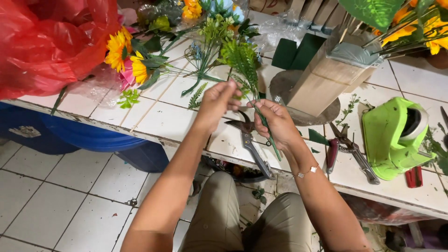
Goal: The person arranges artificial flowers and greenery into a vase. They use shears to trim stems and adjust the placement of yellow sunflowers and green leaves within the arrangement.
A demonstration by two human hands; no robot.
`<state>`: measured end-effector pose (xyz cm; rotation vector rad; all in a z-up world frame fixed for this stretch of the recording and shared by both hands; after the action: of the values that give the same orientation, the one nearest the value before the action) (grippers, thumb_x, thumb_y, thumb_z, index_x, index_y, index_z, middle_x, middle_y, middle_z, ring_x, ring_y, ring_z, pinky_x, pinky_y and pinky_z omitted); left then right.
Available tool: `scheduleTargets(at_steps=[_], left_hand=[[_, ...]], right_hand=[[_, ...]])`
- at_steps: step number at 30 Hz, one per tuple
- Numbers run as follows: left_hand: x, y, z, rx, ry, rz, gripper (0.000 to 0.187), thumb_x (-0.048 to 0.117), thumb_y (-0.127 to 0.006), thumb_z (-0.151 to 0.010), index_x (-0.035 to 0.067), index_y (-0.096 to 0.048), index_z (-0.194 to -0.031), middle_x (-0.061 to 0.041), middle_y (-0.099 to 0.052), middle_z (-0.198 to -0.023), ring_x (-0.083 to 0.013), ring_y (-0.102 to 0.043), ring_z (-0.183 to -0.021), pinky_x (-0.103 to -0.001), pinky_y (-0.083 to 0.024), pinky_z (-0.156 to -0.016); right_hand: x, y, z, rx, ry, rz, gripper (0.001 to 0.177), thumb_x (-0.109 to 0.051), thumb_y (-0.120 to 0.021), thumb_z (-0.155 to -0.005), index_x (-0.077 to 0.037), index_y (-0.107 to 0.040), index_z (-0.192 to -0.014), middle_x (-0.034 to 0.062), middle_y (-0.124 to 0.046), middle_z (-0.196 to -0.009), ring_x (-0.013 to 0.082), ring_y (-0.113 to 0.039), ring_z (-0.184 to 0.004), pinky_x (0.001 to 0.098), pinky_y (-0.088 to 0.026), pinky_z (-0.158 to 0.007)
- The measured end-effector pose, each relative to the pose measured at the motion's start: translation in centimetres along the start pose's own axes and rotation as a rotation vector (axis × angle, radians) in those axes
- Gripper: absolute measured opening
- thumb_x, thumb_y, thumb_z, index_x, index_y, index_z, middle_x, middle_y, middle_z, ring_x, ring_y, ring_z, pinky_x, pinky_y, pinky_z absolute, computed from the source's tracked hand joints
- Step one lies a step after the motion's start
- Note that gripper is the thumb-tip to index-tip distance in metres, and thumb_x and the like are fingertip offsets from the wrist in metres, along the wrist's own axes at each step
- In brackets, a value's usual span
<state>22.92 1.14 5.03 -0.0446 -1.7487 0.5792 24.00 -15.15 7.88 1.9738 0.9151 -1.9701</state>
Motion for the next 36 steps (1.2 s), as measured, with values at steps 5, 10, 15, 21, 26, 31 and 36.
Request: scheduleTargets(at_steps=[5,10,15,21,26,31,36], left_hand=[[3.2,-2.5,3.7,-0.062,-0.353,-0.143,0.013,0.016,-0.07,-0.099,0.005,-0.07,-0.091,-0.012,-0.075,-0.083,-0.0135,-0.072,-0.07,-0.024,-0.062,-0.061],[8.6,-7.9,12.1,-0.22,-0.974,-0.671,0.015,0.009,-0.058,-0.1,0.01,-0.074,-0.1,-0.008,-0.071,-0.088,-0.0254,-0.069,-0.077,-0.038,-0.06,-0.066],[8.6,-3.6,7.2,-0.037,-0.909,-0.494,0.017,0.007,-0.054,-0.104,0.005,-0.068,-0.094,-0.012,-0.07,-0.082,-0.0261,-0.071,-0.073,-0.037,-0.062,-0.073],[9.0,-1.1,6.1,0.139,-0.897,-0.379,0.015,0.005,-0.056,-0.105,-0.002,-0.057,-0.092,-0.014,-0.073,-0.077,-0.0241,-0.078,-0.075,-0.038,-0.063,-0.075],[8.5,-2.0,4.8,0.155,-0.884,-0.293,0.014,0.005,-0.055,-0.106,-0.003,-0.059,-0.095,-0.017,-0.074,-0.086,-0.0235,-0.076,-0.077,-0.037,-0.063,-0.074],[7.7,-2.6,3.6,0.137,-0.888,-0.274,0.014,0.004,-0.052,-0.107,-0.004,-0.054,-0.097,-0.021,-0.073,-0.095,-0.0271,-0.077,-0.084,-0.04,-0.063,-0.078],[6.3,-3.0,2.9,0.076,-0.771,-0.158,0.016,0.008,-0.05,-0.109,-0.005,-0.057,-0.112,-0.024,-0.075,-0.098,-0.0248,-0.075,-0.095,-0.039,-0.062,-0.089]], right_hand=[[1.8,1.2,-1.0,-0.014,-0.041,-0.033,0.019,-0.014,-0.053,-0.106,0.002,-0.062,-0.11,0.007,-0.045,-0.056,0.0082,-0.037,-0.036,0.0193,-0.033,-0.026],[1.1,1.7,-2.1,-0.029,-0.001,0.01,0.023,-0.018,-0.056,-0.105,0.003,-0.064,-0.107,0.0037,-0.045,-0.059,0.007,-0.038,-0.033,0.0216,-0.032,-0.021],[-0.7,2.5,-1.5,0.084,0.034,0.328,0.05,-0.034,-0.04,-0.111,0.008,-0.065,-0.123,0.0191,-0.066,-0.075,0.0263,-0.071,-0.059,0.0375,-0.064,-0.05],[-3.0,-1.0,7.1,-0.194,0.065,1.428,0.094,-0.063,-0.068,-0.087,0.0,-0.045,-0.152,0.0283,-0.053,-0.132,0.0564,-0.056,-0.119,0.062,-0.035,-0.113],[-0.3,-0.2,7.2,-0.268,-0.075,1.589,0.125,-0.084,-0.074,-0.07,-0.008,-0.032,-0.161,0.0277,-0.039,-0.145,0.0506,-0.038,-0.143,0.0575,-0.021,-0.117],[0.8,0.9,6.4,-0.281,-0.134,1.734,0.118,-0.081,-0.073,-0.071,-0.02,-0.031,-0.162,0.0222,-0.04,-0.147,0.0421,-0.034,-0.145,0.0522,-0.027,-0.107],[0.9,1.9,5.5,-0.265,-0.163,1.675,0.106,-0.067,-0.078,-0.069,-0.02,-0.042,-0.157,0.0111,-0.052,-0.124,0.0307,-0.048,-0.123,0.0422,-0.028,-0.098]])
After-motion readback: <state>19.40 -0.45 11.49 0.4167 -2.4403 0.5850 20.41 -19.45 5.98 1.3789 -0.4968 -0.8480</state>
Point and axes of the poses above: each hand's wrist, its own z-axis away from the middle knuckle, its own y-axis out of the back of the hand, x = y × z, the point moved 8 cm from there along -z, towards the middle knuckle
